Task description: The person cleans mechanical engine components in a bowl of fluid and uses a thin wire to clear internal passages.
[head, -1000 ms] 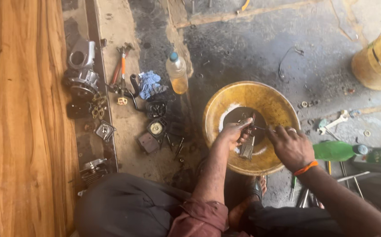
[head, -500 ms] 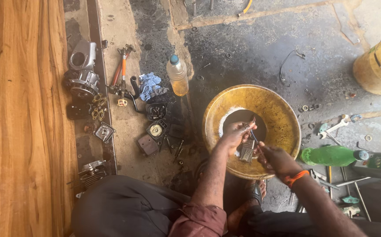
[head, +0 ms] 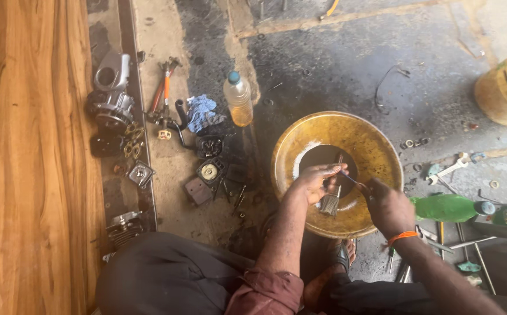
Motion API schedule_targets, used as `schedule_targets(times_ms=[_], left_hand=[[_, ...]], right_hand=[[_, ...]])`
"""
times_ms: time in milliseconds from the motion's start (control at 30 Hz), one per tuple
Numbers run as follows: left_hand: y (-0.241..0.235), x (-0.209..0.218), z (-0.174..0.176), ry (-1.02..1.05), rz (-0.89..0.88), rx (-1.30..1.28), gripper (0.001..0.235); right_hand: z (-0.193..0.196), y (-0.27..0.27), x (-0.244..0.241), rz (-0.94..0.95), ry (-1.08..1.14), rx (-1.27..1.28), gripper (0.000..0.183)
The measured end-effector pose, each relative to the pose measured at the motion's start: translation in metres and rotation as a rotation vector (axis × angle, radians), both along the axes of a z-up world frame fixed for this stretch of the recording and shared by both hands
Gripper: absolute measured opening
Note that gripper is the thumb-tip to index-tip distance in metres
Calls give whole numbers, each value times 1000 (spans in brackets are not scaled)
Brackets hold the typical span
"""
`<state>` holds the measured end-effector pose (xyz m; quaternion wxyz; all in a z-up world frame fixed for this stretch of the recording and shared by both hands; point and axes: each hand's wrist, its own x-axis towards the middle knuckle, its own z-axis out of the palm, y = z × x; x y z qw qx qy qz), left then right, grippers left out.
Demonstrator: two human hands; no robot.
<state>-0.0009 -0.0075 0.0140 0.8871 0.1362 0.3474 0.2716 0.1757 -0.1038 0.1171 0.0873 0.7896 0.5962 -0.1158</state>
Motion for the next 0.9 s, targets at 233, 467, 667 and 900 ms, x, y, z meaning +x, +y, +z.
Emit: schedule_targets(times_ms=[233, 467, 667, 900], left_hand=[[-2, 2, 23, -235, 121, 144, 32], [-6, 14, -9, 63, 186, 126, 27], [-8, 22, -17, 232, 196, 61, 22], [-18, 8, -3, 15, 110, 161, 28]], right_hand=[[-17, 1, 5, -913, 1814, -380, 38], [37, 3, -23, -97, 238, -177, 27], [43, -4, -21, 129, -92, 3, 28], [-29, -1, 17, -965, 1691, -455, 26]])
